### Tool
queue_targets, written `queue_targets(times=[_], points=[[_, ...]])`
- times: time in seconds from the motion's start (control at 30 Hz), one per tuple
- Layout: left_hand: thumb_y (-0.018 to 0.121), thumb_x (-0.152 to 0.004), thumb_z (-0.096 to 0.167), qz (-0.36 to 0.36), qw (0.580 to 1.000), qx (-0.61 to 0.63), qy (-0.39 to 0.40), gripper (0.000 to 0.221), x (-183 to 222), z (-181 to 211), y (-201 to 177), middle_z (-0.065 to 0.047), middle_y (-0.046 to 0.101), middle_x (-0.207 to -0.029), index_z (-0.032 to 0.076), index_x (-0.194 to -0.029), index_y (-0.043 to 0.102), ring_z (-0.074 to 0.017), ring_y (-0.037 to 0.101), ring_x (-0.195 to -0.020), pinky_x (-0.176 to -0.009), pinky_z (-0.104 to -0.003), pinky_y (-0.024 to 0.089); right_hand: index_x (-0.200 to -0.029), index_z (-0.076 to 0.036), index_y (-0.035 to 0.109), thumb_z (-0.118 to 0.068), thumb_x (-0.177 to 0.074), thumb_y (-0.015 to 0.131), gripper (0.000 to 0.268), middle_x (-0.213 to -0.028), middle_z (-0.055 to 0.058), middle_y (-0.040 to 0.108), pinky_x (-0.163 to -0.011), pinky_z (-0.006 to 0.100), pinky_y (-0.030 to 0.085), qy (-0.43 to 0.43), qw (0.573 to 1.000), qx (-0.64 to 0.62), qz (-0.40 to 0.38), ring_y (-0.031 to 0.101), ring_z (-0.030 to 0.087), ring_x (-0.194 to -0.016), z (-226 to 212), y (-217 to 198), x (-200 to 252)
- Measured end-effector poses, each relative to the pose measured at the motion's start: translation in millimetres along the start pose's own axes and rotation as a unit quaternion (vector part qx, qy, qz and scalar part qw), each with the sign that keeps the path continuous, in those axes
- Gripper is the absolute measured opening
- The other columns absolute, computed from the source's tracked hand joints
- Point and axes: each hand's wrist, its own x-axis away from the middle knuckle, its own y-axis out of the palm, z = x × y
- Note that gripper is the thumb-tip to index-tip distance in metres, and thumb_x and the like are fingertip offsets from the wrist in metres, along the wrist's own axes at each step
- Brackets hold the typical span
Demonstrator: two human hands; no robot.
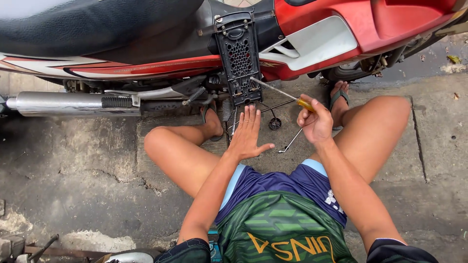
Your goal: Reassembling small components on a motorcycle using a screwdriver and manual manipulation.
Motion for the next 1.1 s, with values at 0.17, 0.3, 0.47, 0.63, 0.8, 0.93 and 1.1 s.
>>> queue_targets(times=[0.17, 0.3, 0.47, 0.63, 0.8, 0.93, 1.1], points=[[0.041, -0.079, 0.095, -0.017, 0.995, -0.093, 0.037, 0.13, 5, -4, 24, -0.023, 0.004, -0.173, 0.0, -0.165, 0.016, -0.037, -0.001, -0.161, -0.131, -0.048, -0.004, -0.118, 0.002, 0.073, -0.025, -0.098, 0.063, 0.036, -0.052, 0.014, 0.047, -0.039, 0.031, 0.045, -0.01, 0.997, 0.069, -0.024, 0.058, 0.026, -0.042, 25, 3, 12], [0.039, -0.081, 0.095, -0.076, 0.988, -0.137, 0.016, 0.123, 0, 1, 15, -0.015, 0.003, -0.176, 0.012, -0.168, 0.013, -0.0332, -0.003, -0.162, -0.13, -0.052, -0.006, -0.116, 0.005, 0.074, -0.02, -0.097, 0.063, 0.033, -0.048, 0.014, 0.042, -0.036, 0.029, 0.043, -0.055, 0.995, 0.087, -0.007, 0.054, 0.024, -0.04, 19, 12, 11], [0.061, -0.083, 0.074, -0.07, 0.981, -0.178, -0.031, 0.113, -7, 3, -6, -0.009, 0.002, -0.177, 0.017, -0.169, 0.016, -0.0398, 0.0, -0.161, -0.129, -0.059, 0.009, -0.116, 0.006, 0.073, -0.02, -0.098, 0.061, 0.034, -0.049, 0.014, 0.041, -0.037, 0.028, 0.041, -0.076, 0.995, 0.071, 0.007, 0.053, 0.024, -0.037, 9, 2, -1], [0.077, -0.078, 0.055, 0.014, 0.99, -0.139, 0.009, 0.107, -4, -5, 9, -0.01, 0.008, -0.175, 0.024, -0.167, 0.026, -0.0474, 0.017, -0.158, -0.12, -0.053, 0.04, -0.114, 0.006, 0.073, -0.02, -0.096, 0.063, 0.034, -0.049, 0.013, 0.042, -0.037, 0.028, 0.043, -0.047, 0.995, 0.091, -0.01, 0.054, 0.021, -0.038, 18, 9, 13], [0.08, -0.079, 0.046, 0.05, 0.994, -0.1, 0.005, 0.09, -2, -6, 12, -0.024, 0.012, -0.171, 0.035, -0.159, 0.04, -0.049, 0.029, -0.154, -0.103, -0.043, 0.053, -0.122, 0.006, 0.07, -0.016, -0.098, 0.059, 0.035, -0.054, 0.016, 0.047, -0.039, 0.03, 0.042, 0.012, 0.991, 0.086, -0.098, 0.055, 0.026, -0.04, 33, 11, 20], [0.081, -0.079, 0.042, 0.056, 0.993, -0.099, 0.007, 0.088, -1, -8, 14, -0.028, 0.012, -0.17, 0.035, -0.157, 0.042, -0.0484, 0.032, -0.153, -0.098, -0.043, 0.055, -0.124, 0.003, 0.07, -0.018, -0.099, 0.057, 0.035, -0.056, 0.015, 0.049, -0.042, 0.029, 0.043, 0.036, 0.991, 0.067, -0.11, 0.056, 0.025, -0.041, 32, 13, 22], [0.085, -0.072, 0.04, 0.045, 0.999, 0.0, -0.026, 0.079, 18, -26, 59, -0.021, 0.007, -0.165, 0.04, -0.146, 0.057, -0.0497, 0.025, -0.153, -0.098, -0.05, 0.057, -0.125, 0.004, 0.069, -0.021, -0.098, 0.055, 0.039, -0.054, 0.011, 0.043, -0.041, 0.03, 0.036, 0.108, 0.987, 0.033, -0.118, 0.048, 0.021, -0.037, 45, 1, 25]])
